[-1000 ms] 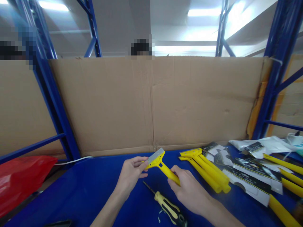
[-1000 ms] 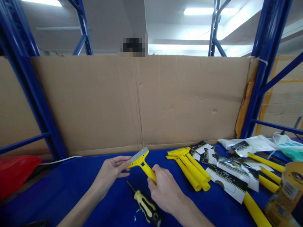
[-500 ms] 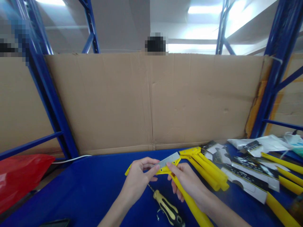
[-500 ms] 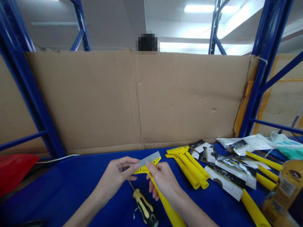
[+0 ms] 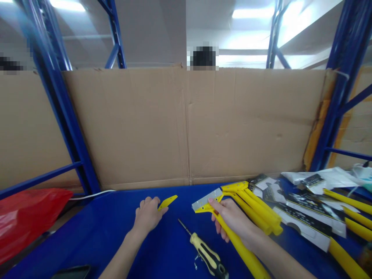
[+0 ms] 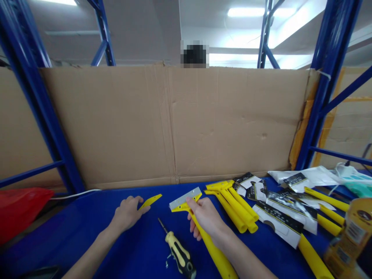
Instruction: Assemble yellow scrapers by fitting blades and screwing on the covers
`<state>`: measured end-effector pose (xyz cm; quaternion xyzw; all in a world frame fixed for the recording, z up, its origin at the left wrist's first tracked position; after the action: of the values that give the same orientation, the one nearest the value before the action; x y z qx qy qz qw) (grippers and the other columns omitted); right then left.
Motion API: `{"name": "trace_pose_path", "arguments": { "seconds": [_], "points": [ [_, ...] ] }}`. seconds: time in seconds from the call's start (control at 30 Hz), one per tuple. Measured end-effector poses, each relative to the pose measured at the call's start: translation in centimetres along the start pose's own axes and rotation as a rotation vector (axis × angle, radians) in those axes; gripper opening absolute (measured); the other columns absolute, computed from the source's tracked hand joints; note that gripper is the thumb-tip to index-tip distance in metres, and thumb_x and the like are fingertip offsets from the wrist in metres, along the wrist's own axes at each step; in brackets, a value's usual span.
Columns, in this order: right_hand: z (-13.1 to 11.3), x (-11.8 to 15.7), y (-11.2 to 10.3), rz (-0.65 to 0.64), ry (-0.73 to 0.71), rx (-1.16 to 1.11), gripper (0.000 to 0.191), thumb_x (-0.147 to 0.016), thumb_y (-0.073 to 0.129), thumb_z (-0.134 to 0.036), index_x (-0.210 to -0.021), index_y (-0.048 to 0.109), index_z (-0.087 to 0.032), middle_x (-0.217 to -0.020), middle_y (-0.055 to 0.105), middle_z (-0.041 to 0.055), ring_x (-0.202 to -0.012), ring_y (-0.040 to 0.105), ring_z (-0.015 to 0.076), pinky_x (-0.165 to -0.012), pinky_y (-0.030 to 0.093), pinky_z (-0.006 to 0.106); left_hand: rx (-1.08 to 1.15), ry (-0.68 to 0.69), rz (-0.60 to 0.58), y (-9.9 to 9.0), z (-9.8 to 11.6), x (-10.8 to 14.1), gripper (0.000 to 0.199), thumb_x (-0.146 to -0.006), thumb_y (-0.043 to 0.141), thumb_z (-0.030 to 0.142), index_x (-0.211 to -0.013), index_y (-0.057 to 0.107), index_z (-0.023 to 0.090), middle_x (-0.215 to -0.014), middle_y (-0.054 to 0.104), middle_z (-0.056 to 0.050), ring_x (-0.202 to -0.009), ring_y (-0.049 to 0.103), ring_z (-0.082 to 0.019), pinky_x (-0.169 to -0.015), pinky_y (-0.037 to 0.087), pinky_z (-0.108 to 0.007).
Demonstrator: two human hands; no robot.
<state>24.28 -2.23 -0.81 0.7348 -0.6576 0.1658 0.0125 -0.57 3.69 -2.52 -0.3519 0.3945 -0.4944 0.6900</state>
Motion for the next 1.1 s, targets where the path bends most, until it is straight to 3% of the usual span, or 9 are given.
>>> {"name": "trace_pose_path", "arguments": {
  "seconds": [0.1,0.2,0.3,0.4,0.5,0.63,0.83,0.97,1.1],
  "points": [
    [0.0,0.1,0.1,-0.005,-0.011,0.023,0.049,-0.094,0.035,-0.045,-0.056,0.049,-0.017,-0.036,0.049,-0.0017,-0.027,0.042,0.0065,-0.026,0.031,0.015,0.066,0.016,-0.046,0.5,-0.7,-0.5,0.009,-0.064,0.065,0.027,-0.065,0.061,0.019,-0.078,0.068,-0.009,-0.087,0.063,-0.029,-0.070,0.044,-0.032],
    [0.2,0.0,0.1,-0.020,0.003,0.021,0.049,-0.093,0.035,-0.046,-0.057,0.049,-0.017,-0.036,0.049,-0.0011,-0.026,0.042,0.0068,-0.026,0.032,0.015,0.159,0.060,-0.103,0.5,0.1,-0.2,0.011,-0.064,0.064,0.024,-0.058,0.057,0.019,-0.060,0.063,-0.003,-0.066,0.064,-0.021,-0.058,0.041,-0.025],
    [0.3,-0.1,0.0,-0.031,0.027,0.007,0.046,-0.093,0.038,-0.046,-0.059,0.050,-0.017,-0.036,0.049,-0.0012,-0.027,0.042,0.0073,-0.027,0.032,0.016,0.294,0.100,-0.127,-0.2,1.8,0.6,0.013,-0.069,0.060,0.031,-0.065,0.058,0.018,-0.060,0.063,0.000,-0.057,0.062,-0.016,-0.051,0.039,-0.023],
    [0.3,0.0,-0.1,-0.032,0.039,-0.014,0.039,-0.091,0.042,-0.044,-0.064,0.050,-0.017,-0.038,0.050,-0.0024,-0.029,0.043,0.0070,-0.028,0.031,0.015,0.713,0.042,-0.133,-1.0,3.5,1.7,0.025,-0.065,0.064,0.037,-0.078,0.059,0.016,-0.067,0.065,-0.002,-0.048,0.058,-0.015,-0.041,0.038,-0.023],
    [0.2,0.4,-0.1,-0.042,0.044,-0.031,0.032,-0.092,0.041,-0.038,-0.068,0.049,-0.018,-0.040,0.050,-0.0036,-0.030,0.043,0.0066,-0.030,0.031,0.015,0.982,-0.032,-0.115,-1.9,4.9,2.6,0.036,-0.054,0.077,0.037,-0.076,0.062,0.013,-0.061,0.062,0.000,-0.050,0.056,-0.012,-0.046,0.045,-0.023],
    [0.1,1.0,0.2,-0.070,0.051,-0.043,0.023,-0.091,0.042,-0.031,-0.073,0.048,-0.018,-0.044,0.051,-0.0043,-0.033,0.044,0.0064,-0.032,0.033,0.015,1.234,-0.034,-0.127,-2.6,5.6,3.1,0.043,-0.050,0.081,0.039,-0.078,0.064,0.012,-0.073,0.066,-0.002,-0.064,0.060,-0.012,-0.060,0.052,-0.025],
    [0.0,1.4,0.7,-0.143,0.044,-0.039,0.011,-0.086,0.043,-0.024,-0.078,0.048,-0.018,-0.046,0.052,-0.0046,-0.034,0.044,0.0067,-0.034,0.032,0.015,1.191,0.161,-0.041,-3.6,6.4,3.4,0.039,-0.061,0.074,0.048,-0.078,0.061,0.016,-0.077,0.070,-0.004,-0.071,0.064,-0.016,-0.065,0.052,-0.026],
    [0.0,1.8,1.0,-0.202,0.041,-0.065,0.008,-0.080,0.043,-0.019,-0.087,0.048,-0.018,-0.048,0.052,-0.0053,-0.035,0.043,0.0072,-0.034,0.033,0.016,1.090,0.204,-0.100,-3.9,7.8,4.4,0.038,-0.059,0.075,0.043,-0.084,0.063,0.016,-0.069,0.069,-0.002,-0.066,0.063,-0.016,-0.065,0.050,-0.026],
    [0.1,2.1,1.2,-0.264,0.024,-0.124,0.014,-0.074,0.046,-0.019,-0.089,0.046,-0.018,-0.051,0.053,-0.0057,-0.036,0.044,0.0072,-0.036,0.035,0.017,1.007,0.190,-0.181,-3.3,9.1,5.4,0.028,-0.054,0.076,0.038,-0.068,0.064,0.017,-0.062,0.068,-0.002,-0.060,0.062,-0.016,-0.061,0.047,-0.026]
  ]
}}
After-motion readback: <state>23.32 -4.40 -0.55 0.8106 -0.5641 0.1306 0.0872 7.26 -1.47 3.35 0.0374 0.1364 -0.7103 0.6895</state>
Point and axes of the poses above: each hand's wrist, its own x-axis away from the middle knuckle, its own y-axis out of the palm, z = x × y, the point moved 2 cm from there along -x, towards the middle knuckle
